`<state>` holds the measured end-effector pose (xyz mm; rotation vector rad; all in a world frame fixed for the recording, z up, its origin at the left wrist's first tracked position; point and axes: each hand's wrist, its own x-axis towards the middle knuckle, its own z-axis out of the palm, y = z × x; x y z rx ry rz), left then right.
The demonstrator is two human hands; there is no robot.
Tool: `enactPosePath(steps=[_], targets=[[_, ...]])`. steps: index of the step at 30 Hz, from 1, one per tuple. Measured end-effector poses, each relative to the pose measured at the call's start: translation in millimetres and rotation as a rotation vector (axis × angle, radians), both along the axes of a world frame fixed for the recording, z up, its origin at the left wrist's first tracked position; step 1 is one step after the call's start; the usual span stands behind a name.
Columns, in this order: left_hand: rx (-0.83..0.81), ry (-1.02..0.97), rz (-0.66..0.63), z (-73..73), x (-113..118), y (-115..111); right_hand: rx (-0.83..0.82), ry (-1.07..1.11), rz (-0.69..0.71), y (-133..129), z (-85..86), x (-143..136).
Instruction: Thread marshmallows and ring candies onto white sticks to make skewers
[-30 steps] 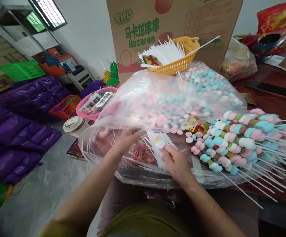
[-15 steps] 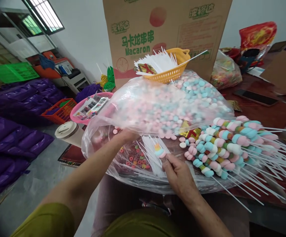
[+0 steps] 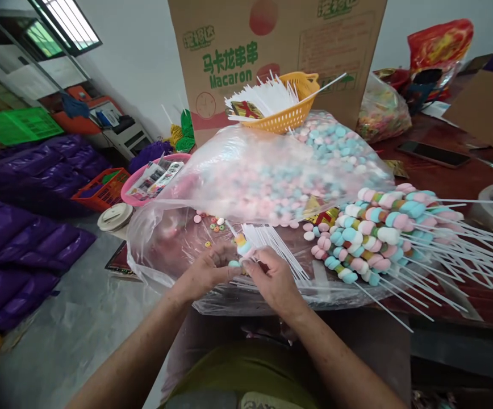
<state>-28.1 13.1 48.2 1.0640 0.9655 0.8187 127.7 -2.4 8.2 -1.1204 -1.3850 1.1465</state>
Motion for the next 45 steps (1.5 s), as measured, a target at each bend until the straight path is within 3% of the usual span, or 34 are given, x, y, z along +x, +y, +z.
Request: enactPosePath(steps=[3, 7, 17, 25, 30, 33, 36, 39, 45], targets=[[0.117, -0.004, 0.078, -9.6, 0.4, -2.0, -0.293, 0.393, 0.028, -4.3, 2.4, 6.3], [0.268, -0.037, 0.104, -16.6, 8.7, -5.3, -0.402, 0.658, 0.053, -8.3, 6.4, 5.8], [0.065, -0.126, 0.123, -6.7, 27.0, -24.8, -0.332, 0.686, -0.096, -9.2, 2.0, -10.0], [0.297, -0.051, 0.066, -14.7, 29.5, -28.2, -0.320, 0.700, 0.016, -12.8, 4.7, -7.2], [0.209, -0.120, 0.205, -25.3, 32.6, -26.9, -0.249, 0.656, -0.071, -11.3, 6.5, -9.2], [0.207, -0.100, 0.312, -27.5, 31.1, -25.5, -0.271, 0.522, -0.037, -14.8, 10.3, -2.6], [0.192, -0.146, 0.450, -26.5, 24.3, -21.2, -0.167, 0.125, -0.006, -29.0, 20.2, 14.4], [0.177, -0.173, 0.495, -25.1, 16.3, -15.3, -0.017, -0.277, 0.039, -48.2, 28.2, 29.1], [0.269, -0.101, 0.493, -29.7, 6.9, -9.7, 0.020, -0.495, 0.071, -61.7, 19.3, 28.6]])
